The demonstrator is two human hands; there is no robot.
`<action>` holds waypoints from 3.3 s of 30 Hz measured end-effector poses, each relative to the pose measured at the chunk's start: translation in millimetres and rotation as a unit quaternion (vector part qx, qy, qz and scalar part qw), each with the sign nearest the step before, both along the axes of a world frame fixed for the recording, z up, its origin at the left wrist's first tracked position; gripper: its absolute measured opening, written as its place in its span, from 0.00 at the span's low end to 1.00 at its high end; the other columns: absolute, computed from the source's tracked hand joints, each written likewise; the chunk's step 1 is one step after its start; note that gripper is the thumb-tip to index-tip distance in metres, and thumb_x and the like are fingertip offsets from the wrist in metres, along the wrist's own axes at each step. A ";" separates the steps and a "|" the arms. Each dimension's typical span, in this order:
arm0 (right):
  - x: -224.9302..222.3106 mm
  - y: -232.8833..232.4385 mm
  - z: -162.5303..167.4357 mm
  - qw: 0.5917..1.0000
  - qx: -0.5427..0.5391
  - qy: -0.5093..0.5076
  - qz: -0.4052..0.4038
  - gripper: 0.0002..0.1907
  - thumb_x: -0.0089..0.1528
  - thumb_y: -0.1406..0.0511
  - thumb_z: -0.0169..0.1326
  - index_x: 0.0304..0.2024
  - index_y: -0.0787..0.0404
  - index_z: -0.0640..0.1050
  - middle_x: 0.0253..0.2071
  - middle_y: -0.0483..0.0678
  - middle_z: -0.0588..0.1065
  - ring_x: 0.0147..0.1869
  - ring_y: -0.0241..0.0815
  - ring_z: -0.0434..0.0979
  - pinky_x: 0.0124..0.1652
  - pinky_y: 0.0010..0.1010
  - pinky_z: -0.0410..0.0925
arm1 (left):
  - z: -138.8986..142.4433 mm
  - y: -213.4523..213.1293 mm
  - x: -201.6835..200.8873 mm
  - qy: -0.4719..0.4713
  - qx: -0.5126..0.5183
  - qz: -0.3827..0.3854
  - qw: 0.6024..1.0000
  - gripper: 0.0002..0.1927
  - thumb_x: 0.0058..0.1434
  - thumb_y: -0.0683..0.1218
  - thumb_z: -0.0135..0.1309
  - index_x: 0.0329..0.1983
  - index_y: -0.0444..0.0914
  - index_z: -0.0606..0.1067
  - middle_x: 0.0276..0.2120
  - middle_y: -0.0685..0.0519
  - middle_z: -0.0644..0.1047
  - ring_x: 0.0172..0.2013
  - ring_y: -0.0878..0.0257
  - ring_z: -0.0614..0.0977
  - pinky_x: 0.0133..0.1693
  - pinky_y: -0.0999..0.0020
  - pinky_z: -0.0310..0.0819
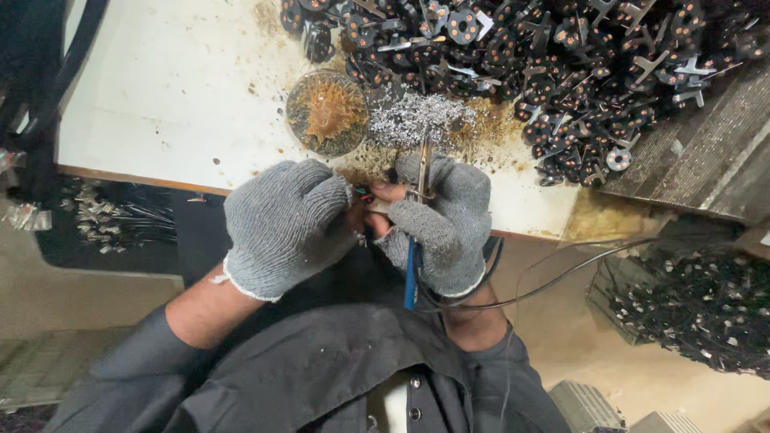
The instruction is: The person, wearing fingerless gloves, solders wires onto small electronic components at a workbench. They hold a component and wire in one hand and a soldering iron in the other, touch the iron to the wire joint, dip wires into a flux container, and place finished components onto a large pile on the bench.
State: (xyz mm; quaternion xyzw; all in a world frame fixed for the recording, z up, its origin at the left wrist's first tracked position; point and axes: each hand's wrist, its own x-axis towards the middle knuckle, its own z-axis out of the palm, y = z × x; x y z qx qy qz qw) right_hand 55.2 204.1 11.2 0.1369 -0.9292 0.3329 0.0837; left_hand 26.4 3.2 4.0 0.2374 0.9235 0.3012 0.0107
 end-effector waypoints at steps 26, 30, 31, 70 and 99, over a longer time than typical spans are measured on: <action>31.4 18.9 2.5 0.995 -0.059 -0.078 0.011 0.22 0.56 0.50 0.57 0.41 0.60 0.82 0.32 0.46 0.74 0.38 0.51 0.72 0.40 0.45 0.64 | 3.7 0.3 -2.0 -0.029 0.024 0.016 0.999 0.14 0.47 0.51 0.68 0.29 0.46 0.73 0.28 0.53 0.71 0.29 0.53 0.77 0.29 0.56 0.67; 41.3 19.6 -6.1 0.997 -0.062 -0.042 0.028 0.11 0.61 0.58 0.57 0.39 0.57 0.82 0.31 0.47 0.72 0.38 0.51 0.72 0.40 0.45 0.64 | 2.8 1.6 -2.2 -0.032 0.008 0.011 0.999 0.14 0.48 0.51 0.69 0.28 0.46 0.73 0.26 0.54 0.71 0.28 0.54 0.76 0.28 0.56 0.66; 40.4 19.2 -4.4 0.996 -0.072 -0.035 0.027 0.10 0.60 0.59 0.57 0.38 0.57 0.82 0.30 0.47 0.72 0.37 0.50 0.72 0.40 0.45 0.64 | 2.5 1.9 -2.6 -0.029 0.000 0.014 0.999 0.13 0.49 0.51 0.69 0.28 0.47 0.73 0.26 0.54 0.71 0.28 0.54 0.76 0.27 0.56 0.66; 39.9 31.4 -33.1 0.995 -0.058 0.031 0.071 0.11 0.52 0.63 0.62 0.38 0.53 0.81 0.27 0.45 0.73 0.29 0.49 0.73 0.33 0.43 0.63 | -1.8 0.1 -5.2 -0.034 0.015 -0.008 0.999 0.12 0.46 0.52 0.66 0.25 0.47 0.74 0.24 0.54 0.72 0.25 0.53 0.77 0.25 0.56 0.66; 43.0 42.7 -40.0 0.980 0.047 0.000 0.192 0.14 0.49 0.60 0.66 0.39 0.47 0.84 0.25 0.42 0.72 0.29 0.47 0.73 0.29 0.43 0.58 | -1.4 1.6 -5.3 -0.007 0.025 -0.007 1.000 0.11 0.51 0.51 0.67 0.27 0.47 0.74 0.25 0.54 0.72 0.26 0.54 0.77 0.26 0.57 0.65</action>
